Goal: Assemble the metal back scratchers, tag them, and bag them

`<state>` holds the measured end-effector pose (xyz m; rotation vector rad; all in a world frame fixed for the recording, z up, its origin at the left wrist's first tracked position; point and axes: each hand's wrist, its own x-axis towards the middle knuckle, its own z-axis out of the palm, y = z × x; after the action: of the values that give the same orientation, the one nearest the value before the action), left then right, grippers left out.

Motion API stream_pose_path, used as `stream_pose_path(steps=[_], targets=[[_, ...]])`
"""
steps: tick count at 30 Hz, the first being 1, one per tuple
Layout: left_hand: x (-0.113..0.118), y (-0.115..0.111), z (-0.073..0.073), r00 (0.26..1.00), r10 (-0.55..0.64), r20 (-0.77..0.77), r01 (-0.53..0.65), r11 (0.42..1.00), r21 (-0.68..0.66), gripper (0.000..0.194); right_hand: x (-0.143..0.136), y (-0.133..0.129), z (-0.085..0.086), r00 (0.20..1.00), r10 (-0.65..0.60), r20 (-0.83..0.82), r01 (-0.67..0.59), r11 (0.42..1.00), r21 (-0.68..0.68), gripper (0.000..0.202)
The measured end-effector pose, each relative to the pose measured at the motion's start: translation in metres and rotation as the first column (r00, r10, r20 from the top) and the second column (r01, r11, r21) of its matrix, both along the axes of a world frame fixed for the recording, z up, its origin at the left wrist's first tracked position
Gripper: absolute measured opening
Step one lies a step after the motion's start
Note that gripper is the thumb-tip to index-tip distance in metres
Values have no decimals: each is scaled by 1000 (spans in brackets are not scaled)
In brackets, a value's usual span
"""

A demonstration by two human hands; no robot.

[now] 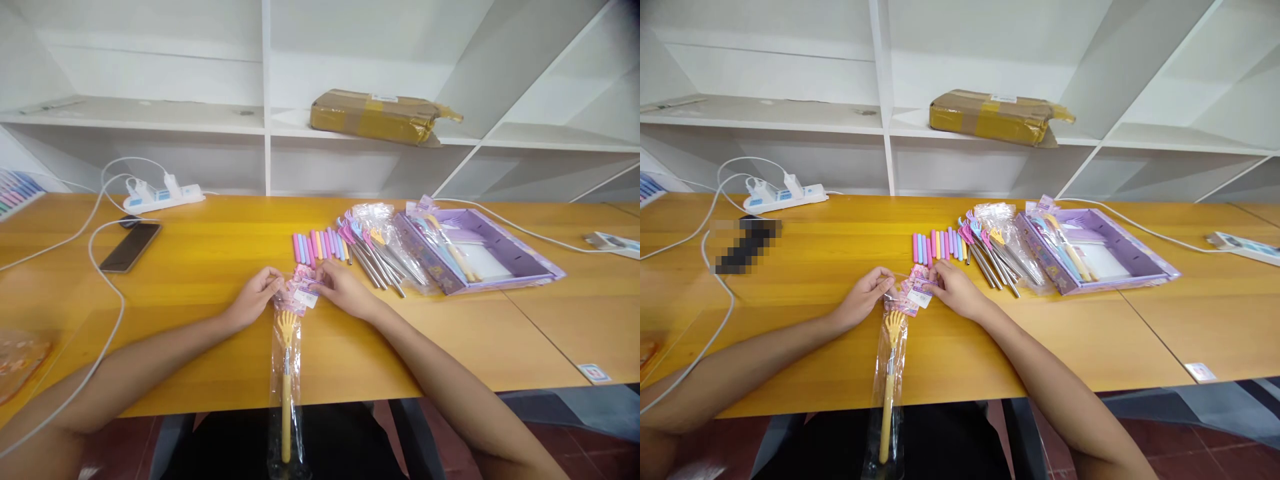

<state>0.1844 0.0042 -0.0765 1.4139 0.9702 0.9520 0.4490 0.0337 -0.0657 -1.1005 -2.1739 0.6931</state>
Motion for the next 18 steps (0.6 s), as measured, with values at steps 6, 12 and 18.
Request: stream_pose_path(steps=[6,12,18], targets=[[3,1,-2,1000,5,-22,-5,1000,22,37,-14,-18,2,878,-51,-475,0,994,-107,24],[4,2,-4,989,-146,-10,146,989,23,34,-30,-24,-1,958,48,-281,-12,992,127,15],[4,3,-3,989,-149,-2,149,988,39,27,-28,-17,-3,957,-62,-285,109,982,154,14]])
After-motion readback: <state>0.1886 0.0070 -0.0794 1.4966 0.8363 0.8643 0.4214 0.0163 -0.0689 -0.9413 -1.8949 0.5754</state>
